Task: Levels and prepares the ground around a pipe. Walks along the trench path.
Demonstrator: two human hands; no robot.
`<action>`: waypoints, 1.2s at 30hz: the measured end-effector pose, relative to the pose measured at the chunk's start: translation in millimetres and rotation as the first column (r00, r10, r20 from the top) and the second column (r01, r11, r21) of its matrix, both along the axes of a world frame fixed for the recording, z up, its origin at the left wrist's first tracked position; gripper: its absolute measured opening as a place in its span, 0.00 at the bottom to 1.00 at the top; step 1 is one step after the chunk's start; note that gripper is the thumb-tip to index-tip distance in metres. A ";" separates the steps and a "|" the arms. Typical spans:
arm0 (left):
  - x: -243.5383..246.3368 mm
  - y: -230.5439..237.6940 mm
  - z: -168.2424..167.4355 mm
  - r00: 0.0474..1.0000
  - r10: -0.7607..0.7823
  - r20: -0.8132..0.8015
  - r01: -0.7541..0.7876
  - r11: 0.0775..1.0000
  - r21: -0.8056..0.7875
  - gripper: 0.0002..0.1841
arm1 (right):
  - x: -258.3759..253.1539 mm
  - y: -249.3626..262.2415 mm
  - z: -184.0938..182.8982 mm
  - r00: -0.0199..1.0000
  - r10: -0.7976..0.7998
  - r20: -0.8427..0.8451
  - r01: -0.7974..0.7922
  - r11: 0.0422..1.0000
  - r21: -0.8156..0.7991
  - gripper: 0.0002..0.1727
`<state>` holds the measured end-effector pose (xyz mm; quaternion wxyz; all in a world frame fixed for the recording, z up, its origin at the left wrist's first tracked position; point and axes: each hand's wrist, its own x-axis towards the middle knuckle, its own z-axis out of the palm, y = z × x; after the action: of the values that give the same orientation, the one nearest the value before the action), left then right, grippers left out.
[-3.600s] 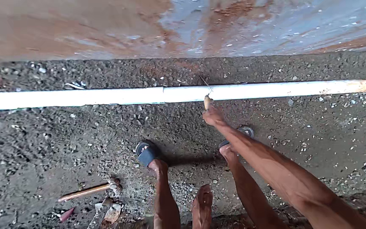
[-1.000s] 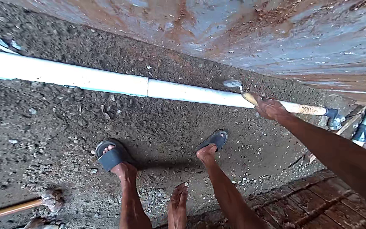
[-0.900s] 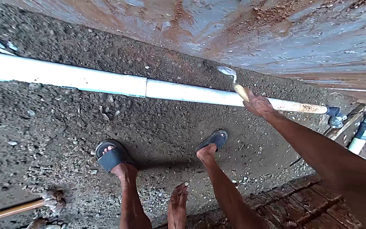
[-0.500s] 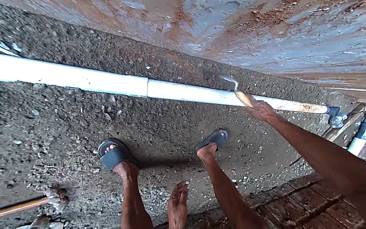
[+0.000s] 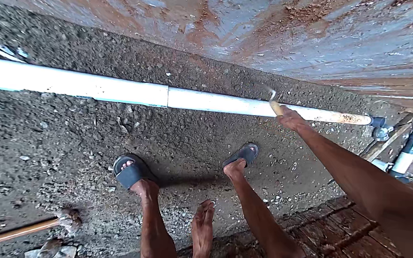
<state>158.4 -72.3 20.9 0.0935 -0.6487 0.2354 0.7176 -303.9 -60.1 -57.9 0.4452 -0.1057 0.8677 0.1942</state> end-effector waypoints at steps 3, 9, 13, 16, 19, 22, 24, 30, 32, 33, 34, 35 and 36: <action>2.6 -0.9 -1.2 1.000 0.005 -0.009 -0.005 1.000 -0.008 0.18 | 19.6 -12.7 -1.7 0.996 -0.017 0.089 0.017 1.000 0.004 0.29; 4.7 -6.0 4.5 0.999 0.029 -0.020 -0.029 1.000 -0.003 0.17 | 31.1 -2.2 0.0 0.989 0.112 0.098 -0.116 0.993 0.030 0.31; 7.2 -14.8 8.4 0.998 0.046 -0.030 -0.047 0.998 -0.028 0.17 | 49.5 -17.6 0.2 0.999 0.013 0.030 -0.010 0.996 -0.085 0.29; 6.6 -24.2 13.3 0.997 0.062 -0.044 -0.064 0.997 -0.032 0.16 | 87.6 12.9 21.1 0.979 -0.205 -0.016 0.191 0.936 -0.297 0.28; 3.4 -37.8 21.6 0.995 0.042 -0.085 -0.044 0.999 -0.011 0.17 | 131.2 58.9 36.6 0.930 -0.358 0.088 0.368 0.882 -0.294 0.32; 8.9 -47.1 25.9 0.994 0.031 -0.109 -0.030 1.000 0.007 0.17 | 193.2 51.2 46.5 0.971 -0.229 0.063 0.235 0.967 -0.096 0.38; 15.1 -49.1 24.1 0.993 0.037 -0.112 -0.037 0.999 0.004 0.17 | 246.1 22.2 41.7 0.984 -0.153 0.096 0.163 0.980 -0.114 0.37; 46.1 -52.2 27.9 0.998 -0.037 -0.047 0.034 0.996 -0.077 0.18 | 381.7 -132.5 -31.4 0.901 0.104 0.421 0.046 0.943 -0.331 0.31; 50.6 -55.6 28.0 0.997 -0.062 -0.035 0.058 0.992 -0.109 0.18 | 387.4 -149.3 -72.9 0.939 0.174 0.297 -0.032 0.903 -0.428 0.29; 53.1 -55.4 28.9 0.996 -0.076 -0.034 0.071 0.989 -0.126 0.18 | 374.8 -146.8 -84.1 0.949 0.190 0.252 -0.065 0.899 -0.434 0.27; 54.5 -55.0 30.4 0.996 -0.084 -0.035 0.079 0.987 -0.138 0.18 | 354.2 -136.2 -87.3 0.948 0.196 0.252 -0.078 0.908 -0.412 0.26; 52.8 -52.7 29.9 0.996 -0.076 -0.041 0.069 0.986 -0.151 0.18 | 325.5 -116.9 -88.0 0.946 0.192 0.263 -0.080 0.920 -0.383 0.25; 49.3 -47.8 27.5 0.997 -0.063 -0.043 0.055 0.985 -0.162 0.17 | 291.6 -88.1 -89.2 0.945 0.181 0.273 -0.078 0.933 -0.350 0.25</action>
<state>207.7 -120.1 48.4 0.0564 -0.6293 0.3139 0.7087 -12.3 -148.2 -147.1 0.5334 -0.2657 0.8012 0.0550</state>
